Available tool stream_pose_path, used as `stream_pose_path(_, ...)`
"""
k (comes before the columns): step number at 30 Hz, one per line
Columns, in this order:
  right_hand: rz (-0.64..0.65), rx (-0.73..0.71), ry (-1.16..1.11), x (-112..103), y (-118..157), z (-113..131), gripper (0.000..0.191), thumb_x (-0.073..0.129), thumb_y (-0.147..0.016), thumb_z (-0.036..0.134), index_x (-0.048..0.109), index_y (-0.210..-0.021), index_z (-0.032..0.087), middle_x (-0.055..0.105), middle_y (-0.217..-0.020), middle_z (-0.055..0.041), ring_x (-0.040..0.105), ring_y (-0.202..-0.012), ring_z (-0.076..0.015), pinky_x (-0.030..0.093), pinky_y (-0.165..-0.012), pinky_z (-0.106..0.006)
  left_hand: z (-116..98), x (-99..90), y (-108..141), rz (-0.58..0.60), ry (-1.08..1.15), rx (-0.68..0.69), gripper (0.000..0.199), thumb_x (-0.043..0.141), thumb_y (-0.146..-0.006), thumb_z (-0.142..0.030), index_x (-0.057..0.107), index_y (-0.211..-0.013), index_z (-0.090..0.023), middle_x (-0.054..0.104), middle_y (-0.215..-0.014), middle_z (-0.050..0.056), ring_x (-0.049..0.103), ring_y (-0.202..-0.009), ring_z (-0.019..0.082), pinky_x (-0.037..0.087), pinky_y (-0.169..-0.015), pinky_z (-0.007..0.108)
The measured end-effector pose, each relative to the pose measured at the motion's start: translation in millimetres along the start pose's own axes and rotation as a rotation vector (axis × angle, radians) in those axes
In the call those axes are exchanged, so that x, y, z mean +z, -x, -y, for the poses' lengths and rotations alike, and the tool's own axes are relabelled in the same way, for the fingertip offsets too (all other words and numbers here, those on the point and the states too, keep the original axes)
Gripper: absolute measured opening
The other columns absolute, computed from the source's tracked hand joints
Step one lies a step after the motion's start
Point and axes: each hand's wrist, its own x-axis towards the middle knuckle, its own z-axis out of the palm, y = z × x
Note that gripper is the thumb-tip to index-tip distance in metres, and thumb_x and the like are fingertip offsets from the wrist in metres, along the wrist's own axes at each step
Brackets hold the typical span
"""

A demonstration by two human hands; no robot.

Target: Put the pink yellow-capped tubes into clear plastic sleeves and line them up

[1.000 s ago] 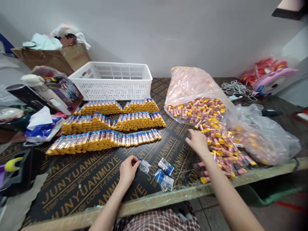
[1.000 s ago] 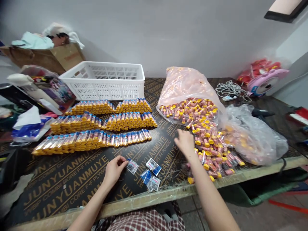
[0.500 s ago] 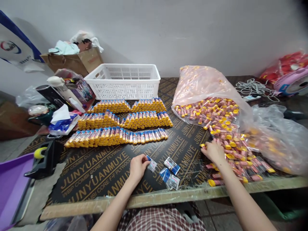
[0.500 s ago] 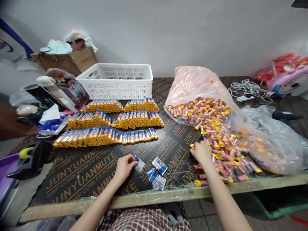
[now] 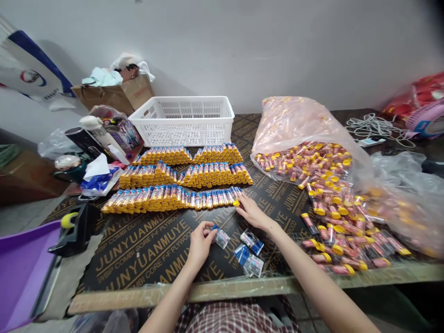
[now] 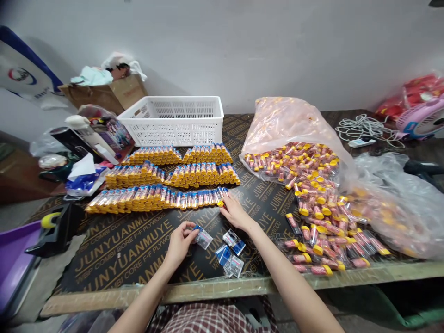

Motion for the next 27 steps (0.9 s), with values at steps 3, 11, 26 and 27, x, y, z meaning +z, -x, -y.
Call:
stream_pose_path(3,-0.015,-0.020,-0.055,7,3,0,0.044,0.042,-0.086,0.027,0.042,-0.128,0.013,0.041,-0.138,-0.0155,0.030,-0.134,-0.0262,0.030,-0.107,-0.045,-2,-2.8,0,-0.004,0.142,-0.112,0.029,0.072,-0.060,-0.036,0.062,-0.076,-0.013,0.062,-0.054,0.000,0.056,-0.049,0.012,0.047,-0.052,0.023)
stream_pose_path(11,-0.190,0.015,-0.177,-9,6,12,0.022,0.053,-0.080,0.027,0.058,-0.099,0.018,0.057,-0.118,-0.0130,0.048,-0.117,-0.0280,0.038,-0.099,-0.047,-18,1.0,-2,-0.058,0.498,-0.305,0.033,0.081,-0.047,-0.024,0.066,-0.073,-0.011,0.067,-0.064,0.003,0.060,-0.053,0.011,0.050,-0.052,0.021)
stream_pose_path(26,-0.464,0.199,-0.657,-29,68,82,0.024,0.059,-0.082,0.028,0.059,-0.106,0.023,0.062,-0.098,-0.0047,0.061,-0.084,-0.0172,0.050,-0.074,-0.031,-28,2.7,-8,-0.136,0.686,-0.396,0.029,0.083,-0.050,-0.029,0.066,-0.064,-0.011,0.067,-0.062,0.004,0.059,-0.051,0.010,0.049,-0.052,0.020)
stream_pose_path(27,-0.479,0.185,-0.613,-28,71,84,0.024,0.059,-0.082,0.027,0.060,-0.105,0.023,0.062,-0.099,-0.0049,0.061,-0.086,-0.0176,0.050,-0.076,-0.031,-29,2.6,-8,-0.150,0.694,-0.396,0.029,0.083,-0.049,-0.030,0.065,-0.062,-0.011,0.067,-0.060,0.003,0.058,-0.050,0.009,0.049,-0.052,0.020)
